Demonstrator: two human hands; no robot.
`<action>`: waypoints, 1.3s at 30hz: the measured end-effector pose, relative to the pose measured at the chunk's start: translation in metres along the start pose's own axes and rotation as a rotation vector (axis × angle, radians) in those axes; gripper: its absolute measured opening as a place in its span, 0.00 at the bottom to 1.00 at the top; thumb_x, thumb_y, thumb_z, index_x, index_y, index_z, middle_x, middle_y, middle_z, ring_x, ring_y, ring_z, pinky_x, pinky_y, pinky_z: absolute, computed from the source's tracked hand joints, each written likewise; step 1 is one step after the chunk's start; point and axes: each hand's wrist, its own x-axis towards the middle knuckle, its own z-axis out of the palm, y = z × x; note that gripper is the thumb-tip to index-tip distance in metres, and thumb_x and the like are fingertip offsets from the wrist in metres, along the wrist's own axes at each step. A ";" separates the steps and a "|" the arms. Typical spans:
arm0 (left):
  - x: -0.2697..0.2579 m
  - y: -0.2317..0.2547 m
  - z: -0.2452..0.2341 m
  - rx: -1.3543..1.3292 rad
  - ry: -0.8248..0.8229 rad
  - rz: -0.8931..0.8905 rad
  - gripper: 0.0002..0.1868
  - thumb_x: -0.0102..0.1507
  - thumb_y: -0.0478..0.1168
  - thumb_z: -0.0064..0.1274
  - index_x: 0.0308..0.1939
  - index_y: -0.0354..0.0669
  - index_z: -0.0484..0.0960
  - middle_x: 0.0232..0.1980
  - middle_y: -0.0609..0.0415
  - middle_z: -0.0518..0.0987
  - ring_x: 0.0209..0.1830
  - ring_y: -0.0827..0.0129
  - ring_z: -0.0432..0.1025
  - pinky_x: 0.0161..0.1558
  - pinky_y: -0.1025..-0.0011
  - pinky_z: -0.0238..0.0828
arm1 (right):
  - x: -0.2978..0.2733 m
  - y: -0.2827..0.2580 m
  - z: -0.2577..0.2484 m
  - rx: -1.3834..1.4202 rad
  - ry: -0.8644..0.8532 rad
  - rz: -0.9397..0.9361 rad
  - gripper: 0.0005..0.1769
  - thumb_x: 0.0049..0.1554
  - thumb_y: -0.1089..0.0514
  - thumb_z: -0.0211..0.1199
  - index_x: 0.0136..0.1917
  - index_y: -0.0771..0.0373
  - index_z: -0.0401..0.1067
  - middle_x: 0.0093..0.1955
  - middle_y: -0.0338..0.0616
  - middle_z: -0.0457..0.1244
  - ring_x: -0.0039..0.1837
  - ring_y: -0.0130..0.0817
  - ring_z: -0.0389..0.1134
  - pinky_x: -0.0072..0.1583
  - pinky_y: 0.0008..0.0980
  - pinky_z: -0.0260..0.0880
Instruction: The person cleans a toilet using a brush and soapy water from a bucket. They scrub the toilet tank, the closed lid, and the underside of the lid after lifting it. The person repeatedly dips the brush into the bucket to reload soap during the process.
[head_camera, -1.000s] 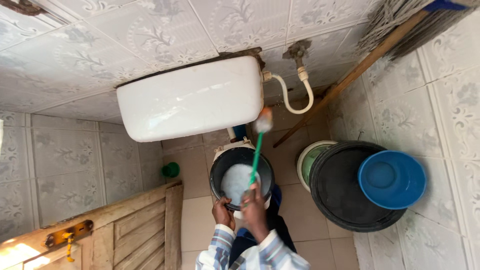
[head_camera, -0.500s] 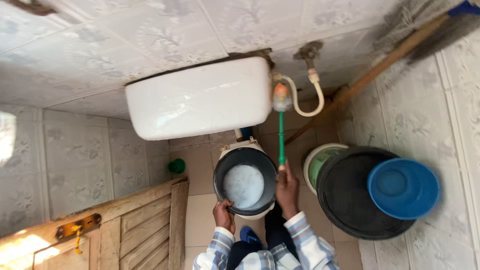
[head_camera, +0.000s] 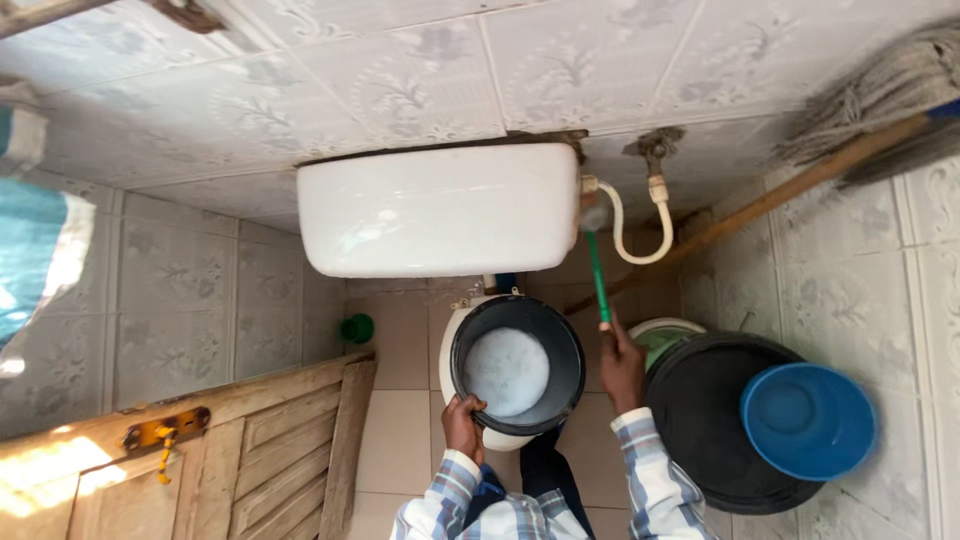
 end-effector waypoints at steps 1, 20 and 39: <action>-0.003 0.003 0.002 -0.014 -0.005 -0.026 0.01 0.57 0.29 0.48 0.29 0.35 0.73 0.30 0.51 0.73 0.32 0.67 0.68 0.42 0.68 0.67 | 0.003 -0.005 -0.008 0.021 -0.016 0.135 0.27 0.68 0.43 0.55 0.76 0.51 0.69 0.31 0.46 0.58 0.33 0.26 0.55 0.35 0.35 0.56; -0.041 0.048 -0.049 -0.138 -0.045 0.019 0.01 0.54 0.30 0.49 0.30 0.37 0.74 0.30 0.53 0.72 0.33 0.68 0.67 0.44 0.69 0.66 | -0.021 -0.083 -0.017 -0.124 -0.042 0.195 0.26 0.67 0.45 0.52 0.77 0.47 0.66 0.31 0.49 0.61 0.31 0.34 0.56 0.36 0.42 0.58; -0.093 0.207 -0.176 0.032 -0.215 0.029 0.06 0.51 0.32 0.52 0.31 0.35 0.75 0.29 0.49 0.78 0.32 0.66 0.71 0.42 0.69 0.67 | -0.296 -0.173 0.019 0.091 0.204 0.230 0.25 0.66 0.41 0.59 0.71 0.53 0.74 0.33 0.42 0.61 0.28 0.30 0.58 0.32 0.38 0.60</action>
